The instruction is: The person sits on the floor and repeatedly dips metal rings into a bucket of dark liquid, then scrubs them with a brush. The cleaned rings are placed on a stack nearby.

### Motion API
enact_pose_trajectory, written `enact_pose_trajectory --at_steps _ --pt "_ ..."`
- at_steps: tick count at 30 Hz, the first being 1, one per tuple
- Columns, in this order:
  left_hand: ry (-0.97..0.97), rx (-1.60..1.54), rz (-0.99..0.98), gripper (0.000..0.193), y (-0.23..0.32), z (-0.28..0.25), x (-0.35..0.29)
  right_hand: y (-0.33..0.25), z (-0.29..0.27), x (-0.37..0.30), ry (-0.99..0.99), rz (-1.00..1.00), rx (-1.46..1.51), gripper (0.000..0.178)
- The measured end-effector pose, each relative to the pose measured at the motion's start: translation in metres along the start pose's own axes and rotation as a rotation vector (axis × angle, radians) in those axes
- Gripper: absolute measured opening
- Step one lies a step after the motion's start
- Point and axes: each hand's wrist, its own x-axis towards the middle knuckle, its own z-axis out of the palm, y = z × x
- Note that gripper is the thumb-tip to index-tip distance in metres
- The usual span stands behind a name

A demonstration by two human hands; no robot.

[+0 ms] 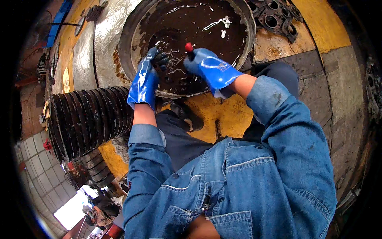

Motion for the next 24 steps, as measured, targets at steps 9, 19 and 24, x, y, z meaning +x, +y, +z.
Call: enact_pose_trajectory --at_steps 9,19,24 --pt "-0.023 0.025 0.001 0.037 -0.003 0.041 0.040 0.022 0.004 -0.030 -0.179 -0.109 0.822 0.029" --pt "-0.090 -0.010 -0.008 0.037 0.008 -0.003 0.020 0.040 -0.026 0.078 0.216 -0.137 0.498 0.035" --pt "-0.136 -0.025 -0.006 0.037 0.009 -0.004 0.022 0.018 -0.046 0.082 0.348 -0.786 0.301 0.025"
